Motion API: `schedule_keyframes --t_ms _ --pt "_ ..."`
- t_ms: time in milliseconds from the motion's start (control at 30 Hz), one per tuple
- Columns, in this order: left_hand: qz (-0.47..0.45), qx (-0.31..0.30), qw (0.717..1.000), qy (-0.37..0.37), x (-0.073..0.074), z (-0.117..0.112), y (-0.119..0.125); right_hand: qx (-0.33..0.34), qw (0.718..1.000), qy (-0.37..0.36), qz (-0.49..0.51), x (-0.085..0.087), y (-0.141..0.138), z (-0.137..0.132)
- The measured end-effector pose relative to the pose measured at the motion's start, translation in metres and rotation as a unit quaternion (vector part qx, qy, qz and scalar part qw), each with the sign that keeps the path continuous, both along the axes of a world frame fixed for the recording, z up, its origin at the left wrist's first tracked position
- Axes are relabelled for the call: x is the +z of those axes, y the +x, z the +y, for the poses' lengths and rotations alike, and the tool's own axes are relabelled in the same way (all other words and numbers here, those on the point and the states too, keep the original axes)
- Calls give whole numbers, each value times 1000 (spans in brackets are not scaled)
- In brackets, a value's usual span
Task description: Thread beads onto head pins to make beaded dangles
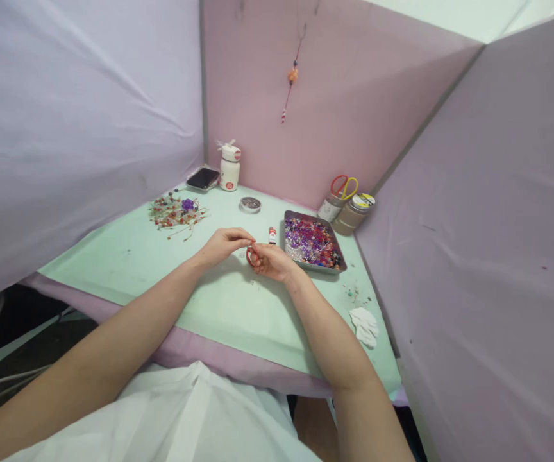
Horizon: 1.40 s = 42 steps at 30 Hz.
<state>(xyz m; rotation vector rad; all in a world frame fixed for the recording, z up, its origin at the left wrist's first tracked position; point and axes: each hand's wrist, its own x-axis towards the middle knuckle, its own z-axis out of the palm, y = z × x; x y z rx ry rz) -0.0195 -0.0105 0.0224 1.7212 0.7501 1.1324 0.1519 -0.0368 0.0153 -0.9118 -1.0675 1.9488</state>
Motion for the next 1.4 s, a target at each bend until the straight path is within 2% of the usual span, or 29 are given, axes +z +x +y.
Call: schedule_keyframes --t_ms 233,400,467,633,800,1033,1133,1233,1400 --pt "-15 23 1000 0 1 -2 1 -62 997 35 -9 1 -5 -1" --pt "-10 44 999 -12 -1 -2 2 -187 974 116 -59 -1 -5 5" --pt "-8 52 998 -20 -1 -2 2 -215 960 157 -88 -3 -4 7" --pt "6 58 998 -26 -3 0 2 -215 923 261 -185 -6 -4 6" --pt "26 11 998 -56 -10 2 3 -247 885 338 -204 -9 -7 5" --pt "4 -29 997 -76 -8 2 4 -256 830 408 -282 -10 -9 0" --pt "-20 -40 998 -42 -5 1 2 -261 807 428 -313 -11 -8 0" --pt "-58 -49 997 -9 -3 0 0 -263 796 433 -331 -15 -5 4" --pt "-90 -72 992 -45 0 -3 -1 -256 765 456 -377 -22 0 8"
